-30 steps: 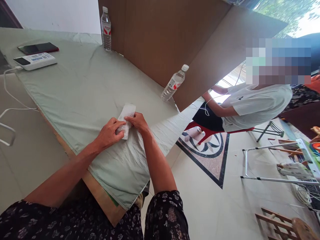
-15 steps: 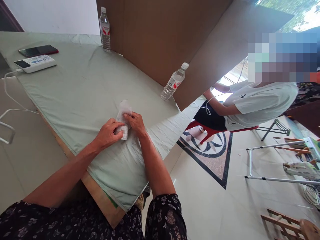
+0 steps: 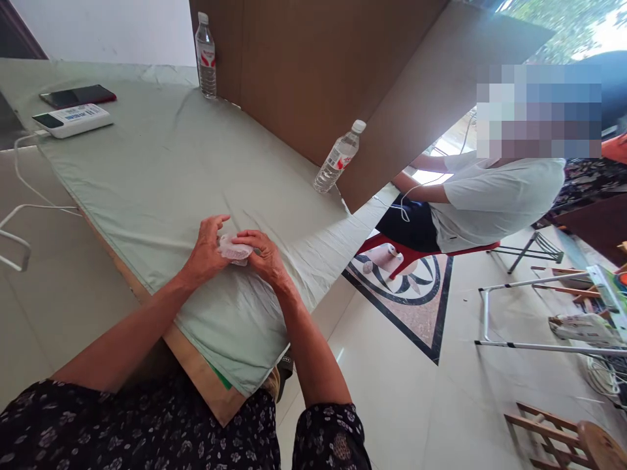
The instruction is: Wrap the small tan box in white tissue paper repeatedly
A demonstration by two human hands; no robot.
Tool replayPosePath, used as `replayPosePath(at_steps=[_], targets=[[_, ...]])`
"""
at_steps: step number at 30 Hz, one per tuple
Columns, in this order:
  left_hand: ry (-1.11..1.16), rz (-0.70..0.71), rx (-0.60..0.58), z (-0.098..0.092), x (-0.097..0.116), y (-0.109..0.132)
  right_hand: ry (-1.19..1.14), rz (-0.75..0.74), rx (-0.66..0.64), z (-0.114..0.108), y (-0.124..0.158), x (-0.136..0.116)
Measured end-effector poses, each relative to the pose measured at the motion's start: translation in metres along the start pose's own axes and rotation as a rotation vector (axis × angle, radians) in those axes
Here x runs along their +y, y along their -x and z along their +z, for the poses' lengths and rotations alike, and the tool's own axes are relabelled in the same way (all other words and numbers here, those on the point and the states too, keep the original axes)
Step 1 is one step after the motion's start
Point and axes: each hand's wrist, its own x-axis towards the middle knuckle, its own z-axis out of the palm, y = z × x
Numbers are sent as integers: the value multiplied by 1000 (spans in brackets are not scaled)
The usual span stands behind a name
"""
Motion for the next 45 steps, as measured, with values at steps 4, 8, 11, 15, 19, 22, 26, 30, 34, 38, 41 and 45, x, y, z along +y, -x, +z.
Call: replayPosePath(at_steps=[4,8,11,15,19,22,26,30,34,38,41,45], targets=[[129,16,-173,-4,-8,-7,194,-109,-123,-5,15,0],[215,-150,-169,-6,-3,-12,265,-73,-20,6,13,4],[367,-284,-208,-15,4,-16,9,91,82,18,3,4],[553,-371,-366,-28,7,-17,-333,305,158,27,-7,-1],[505,-368,-396,-28,4,-16,-202,321,184,32,-9,0],[545,-361,-391,-24,1,-15,-57,283,219,31,-6,3],[624,-381,-383,-20,1,-17,78,246,437,22,5,2],[636,-398,-324,-16,0,-15,202,172,448,15,17,1],[528,-326,-177,-11,-5,-8,224,135,331,19,14,8],[381,-250,-103,-11,-8,-5,202,144,328,23,7,16],[258,-202,-172,-14,-7,-7,164,157,352,23,4,19],[231,-217,-255,-21,-4,-11,160,166,359,24,1,19]])
